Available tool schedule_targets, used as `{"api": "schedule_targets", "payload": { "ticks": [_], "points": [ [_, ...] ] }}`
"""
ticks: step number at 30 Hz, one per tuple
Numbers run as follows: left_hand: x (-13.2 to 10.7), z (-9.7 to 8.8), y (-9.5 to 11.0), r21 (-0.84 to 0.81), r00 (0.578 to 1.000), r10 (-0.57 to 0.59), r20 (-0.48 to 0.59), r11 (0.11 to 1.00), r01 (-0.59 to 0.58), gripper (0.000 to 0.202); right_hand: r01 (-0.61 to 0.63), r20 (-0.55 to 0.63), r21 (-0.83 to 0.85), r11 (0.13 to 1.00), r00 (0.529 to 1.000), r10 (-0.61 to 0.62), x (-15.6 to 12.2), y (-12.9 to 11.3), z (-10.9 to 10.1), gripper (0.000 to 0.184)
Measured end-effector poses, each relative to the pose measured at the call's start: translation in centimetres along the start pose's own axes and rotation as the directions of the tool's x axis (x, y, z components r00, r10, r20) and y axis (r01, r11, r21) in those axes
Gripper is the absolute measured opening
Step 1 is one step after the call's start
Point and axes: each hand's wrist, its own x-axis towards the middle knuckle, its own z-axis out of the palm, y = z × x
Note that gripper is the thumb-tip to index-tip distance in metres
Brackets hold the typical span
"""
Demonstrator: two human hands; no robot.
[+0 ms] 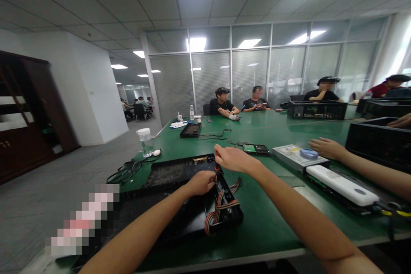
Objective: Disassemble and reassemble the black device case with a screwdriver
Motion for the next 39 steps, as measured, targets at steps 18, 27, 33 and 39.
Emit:
{"api": "schedule_targets", "payload": {
  "ticks": [18,27,33,39],
  "points": [
    [-0.3,-0.5,0.3,0.070,1.000,0.017,0.018,0.997,-0.018,0.012,-0.038,0.023,0.004,0.999,0.999,0.038,0.7,0.1,0.2,0.048],
    [-0.5,-0.3,0.3,0.113,0.999,0.040,0.029,0.993,-0.043,0.010,-0.041,-0.017,0.005,0.999,0.999,0.041,0.9,2.2,1.3,0.049],
    [-1.1,-0.2,0.5,0.164,0.996,0.089,0.013,0.982,-0.090,0.015,-0.022,-0.124,0.624,0.781,0.984,0.126,-0.7,8.1,7.9,0.039],
    [-1.1,-0.5,0.4,0.238,0.986,0.164,0.039,0.957,-0.168,0.016,0.023,0.004,0.999,-0.050,0.877,0.481,-0.5,11.3,13.4,0.032]
  ]
}}
